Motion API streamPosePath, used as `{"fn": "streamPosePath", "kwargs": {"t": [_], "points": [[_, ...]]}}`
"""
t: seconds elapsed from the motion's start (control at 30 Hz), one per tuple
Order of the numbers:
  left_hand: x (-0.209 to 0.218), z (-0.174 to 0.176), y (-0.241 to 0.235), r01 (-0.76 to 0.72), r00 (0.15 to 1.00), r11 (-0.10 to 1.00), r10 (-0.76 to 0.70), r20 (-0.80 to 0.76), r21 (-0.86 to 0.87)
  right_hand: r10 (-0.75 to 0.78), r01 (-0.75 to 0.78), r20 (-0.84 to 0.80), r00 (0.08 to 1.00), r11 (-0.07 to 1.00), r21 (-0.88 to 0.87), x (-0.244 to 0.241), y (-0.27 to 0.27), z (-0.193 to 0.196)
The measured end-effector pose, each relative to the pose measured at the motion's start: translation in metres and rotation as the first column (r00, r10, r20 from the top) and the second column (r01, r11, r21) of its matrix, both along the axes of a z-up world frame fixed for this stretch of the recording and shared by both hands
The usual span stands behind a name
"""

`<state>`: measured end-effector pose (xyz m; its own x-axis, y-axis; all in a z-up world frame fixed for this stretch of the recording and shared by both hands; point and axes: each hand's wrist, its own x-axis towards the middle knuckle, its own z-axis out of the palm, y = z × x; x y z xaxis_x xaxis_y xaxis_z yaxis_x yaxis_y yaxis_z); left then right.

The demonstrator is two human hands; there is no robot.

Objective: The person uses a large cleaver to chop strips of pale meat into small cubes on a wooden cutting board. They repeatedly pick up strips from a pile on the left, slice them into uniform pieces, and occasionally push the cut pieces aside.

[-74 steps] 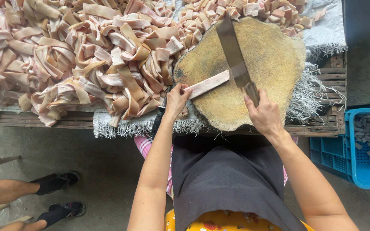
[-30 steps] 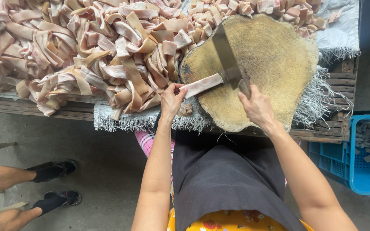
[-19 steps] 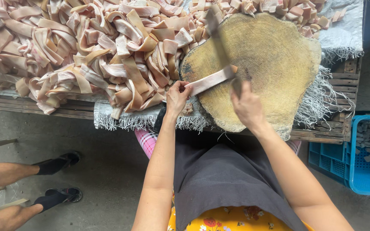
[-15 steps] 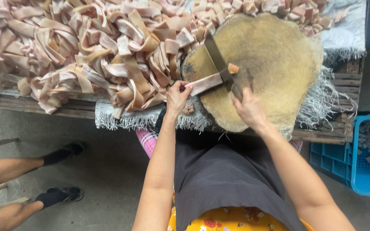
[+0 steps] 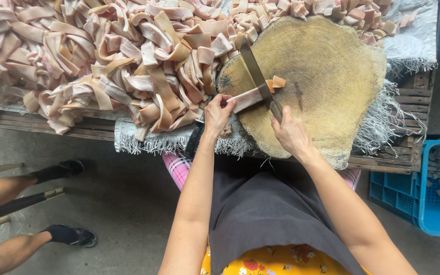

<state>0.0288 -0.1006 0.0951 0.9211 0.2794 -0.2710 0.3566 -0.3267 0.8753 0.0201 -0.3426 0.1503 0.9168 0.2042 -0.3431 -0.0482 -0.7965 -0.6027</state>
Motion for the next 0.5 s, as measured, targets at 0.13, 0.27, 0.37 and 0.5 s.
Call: {"fn": "streamPosePath", "kwargs": {"t": [0.13, 0.27, 0.37, 0.5], "points": [[-0.002, -0.006, -0.001, 0.007, 1.0, 1.0, -0.007, 0.003, -0.027, -0.064, 0.074, -0.11, 0.992, 0.994, 0.08, 0.001, -0.015, 0.02], [0.002, -0.015, -0.007, 0.009, 0.999, 1.0, -0.009, 0.034, 0.009, -0.186, 0.169, 0.07, 0.98, 0.966, 0.196, -0.003, -0.023, 0.073], [0.007, -0.02, -0.015, -0.006, 0.999, 0.994, 0.01, 0.035, -0.112, -0.244, 0.133, 0.293, 0.924, 0.927, 0.35, -0.01, -0.026, 0.081], [0.009, -0.02, -0.016, -0.003, 0.999, 0.999, 0.005, 0.046, -0.039, -0.119, 0.049, 0.282, 0.952, 0.969, 0.241, -0.007, -0.011, 0.024]]}}
